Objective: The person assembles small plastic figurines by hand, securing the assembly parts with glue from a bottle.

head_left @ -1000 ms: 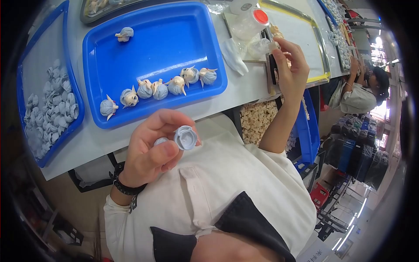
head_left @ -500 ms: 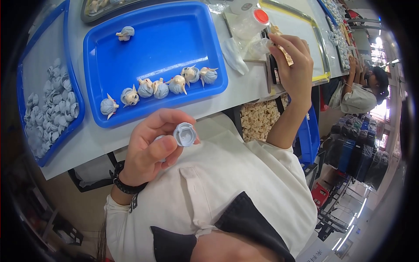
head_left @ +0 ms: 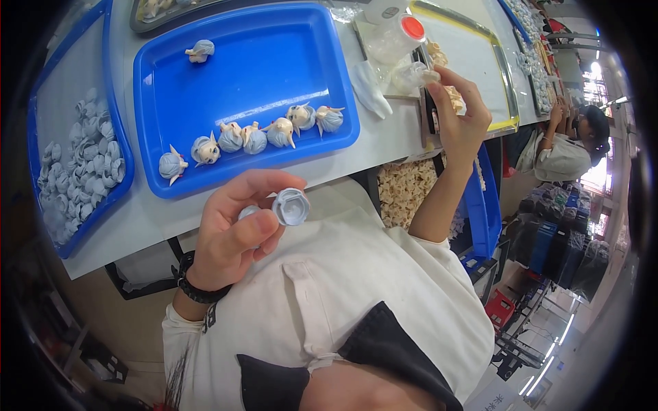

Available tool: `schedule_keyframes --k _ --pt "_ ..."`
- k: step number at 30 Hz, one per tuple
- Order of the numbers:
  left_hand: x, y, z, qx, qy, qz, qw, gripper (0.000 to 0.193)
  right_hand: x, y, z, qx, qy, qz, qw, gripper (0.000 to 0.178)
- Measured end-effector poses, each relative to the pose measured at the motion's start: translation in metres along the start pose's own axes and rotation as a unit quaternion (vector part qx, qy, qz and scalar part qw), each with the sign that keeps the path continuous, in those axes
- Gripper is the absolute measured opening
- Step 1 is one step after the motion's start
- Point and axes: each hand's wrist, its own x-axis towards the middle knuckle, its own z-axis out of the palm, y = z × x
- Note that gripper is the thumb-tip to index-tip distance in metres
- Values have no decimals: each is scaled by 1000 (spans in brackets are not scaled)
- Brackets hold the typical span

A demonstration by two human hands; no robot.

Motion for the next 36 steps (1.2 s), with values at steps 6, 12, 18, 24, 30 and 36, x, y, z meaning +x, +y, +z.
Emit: schedule_keyframes --k 6,12,18,24,30,36 --pt "0 1 4 -11 33 12 999 42 -3 3 2 3 10 19 1000 20" --pt "1 -1 2 -3 24 25 999 40 -6 1 6 33 31 49 998 19" --pt "3 -2 1 4 20 33 999 39 -7 4 8 72 71 59 993 18" --pt "2 -1 2 6 21 26 999 40 -3 -4 6 29 44 11 999 19" --pt "3 0 1 7 22 16 1000 40 -2 -2 5 7 33 2 999 19" --pt "3 0 2 5 24 16 1000 39 -1 -1 5 9 21 -17 1000 20"
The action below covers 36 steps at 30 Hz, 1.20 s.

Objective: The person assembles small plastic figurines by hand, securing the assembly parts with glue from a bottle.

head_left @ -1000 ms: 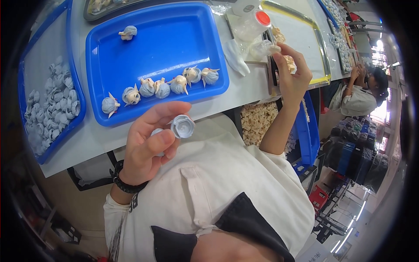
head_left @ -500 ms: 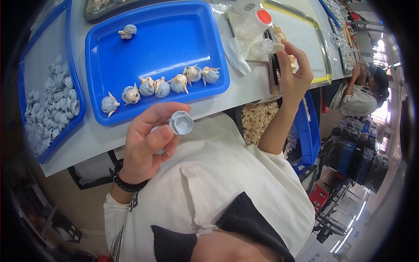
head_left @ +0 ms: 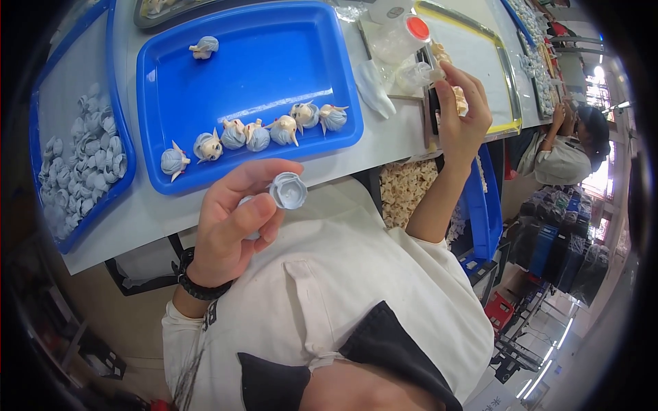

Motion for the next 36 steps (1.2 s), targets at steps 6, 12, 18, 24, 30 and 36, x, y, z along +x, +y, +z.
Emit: schedule_keyframes --k 6,12,18,24,30,36 --pt "-1 -1 -2 -1 -3 4 1000 40 0 -2 1 -1 -6 9 1000 19" --pt "4 2 3 45 21 45 998 36 -9 -65 -2 283 2 -34 959 26" --pt "-2 1 1 98 50 84 990 34 -14 -102 27 404 -147 -178 885 37" --pt "-1 -4 3 92 87 137 983 32 -17 -114 33 268 -171 -205 926 35" --pt "-5 -4 -4 41 63 140 987 27 -19 -125 37 219 -157 -227 936 41" --pt "-6 -4 -2 46 76 132 987 27 -27 -128 47 172 -134 -228 949 40"
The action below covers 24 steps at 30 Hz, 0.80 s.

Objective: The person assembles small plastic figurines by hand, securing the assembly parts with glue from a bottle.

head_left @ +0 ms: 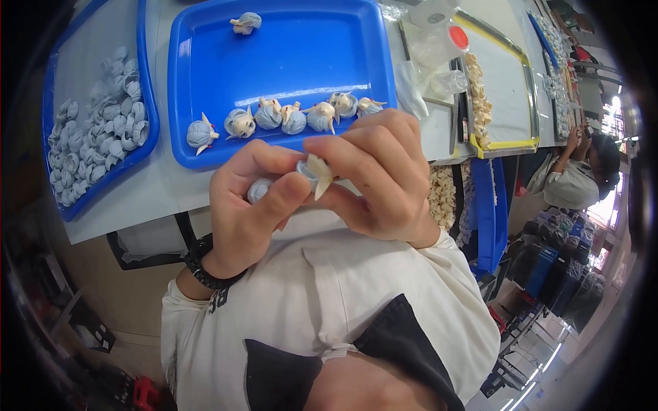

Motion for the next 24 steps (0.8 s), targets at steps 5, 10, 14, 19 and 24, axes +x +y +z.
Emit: schedule_keyframes --k 5,10,14,19,24 --pt "-8 9 -1 76 19 33 996 21 3 10 0 37 -27 -37 998 34" --pt "-17 31 -16 -18 136 223 965 27 34 31 16 -15 37 -14 999 32" --pt "-10 50 13 -197 348 182 898 33 48 6 53 -129 -115 66 983 36" --pt "-28 37 -15 -303 -59 19 951 29 40 -8 46 -65 -138 47 987 35" --pt "-13 29 -19 -190 -146 31 970 42 20 44 -79 -111 52 148 981 29"
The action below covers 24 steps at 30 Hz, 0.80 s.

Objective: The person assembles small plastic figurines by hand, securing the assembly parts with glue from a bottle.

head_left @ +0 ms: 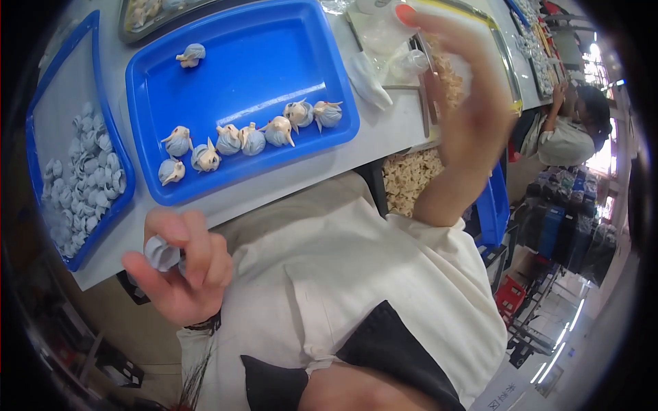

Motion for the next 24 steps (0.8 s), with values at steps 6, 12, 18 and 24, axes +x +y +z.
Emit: schedule_keyframes --k 6,12,18,24 --pt "9 -13 16 114 59 0 992 53 8 183 -38 -151 -124 137 971 24" --pt "14 -16 13 160 57 -130 977 49 25 171 -26 -107 -323 193 920 23" --pt "21 -16 17 46 112 -173 978 40 12 170 -30 -123 -182 143 965 20" --pt "25 -23 10 50 60 -197 977 33 -2 33 -18 249 29 -54 966 24"
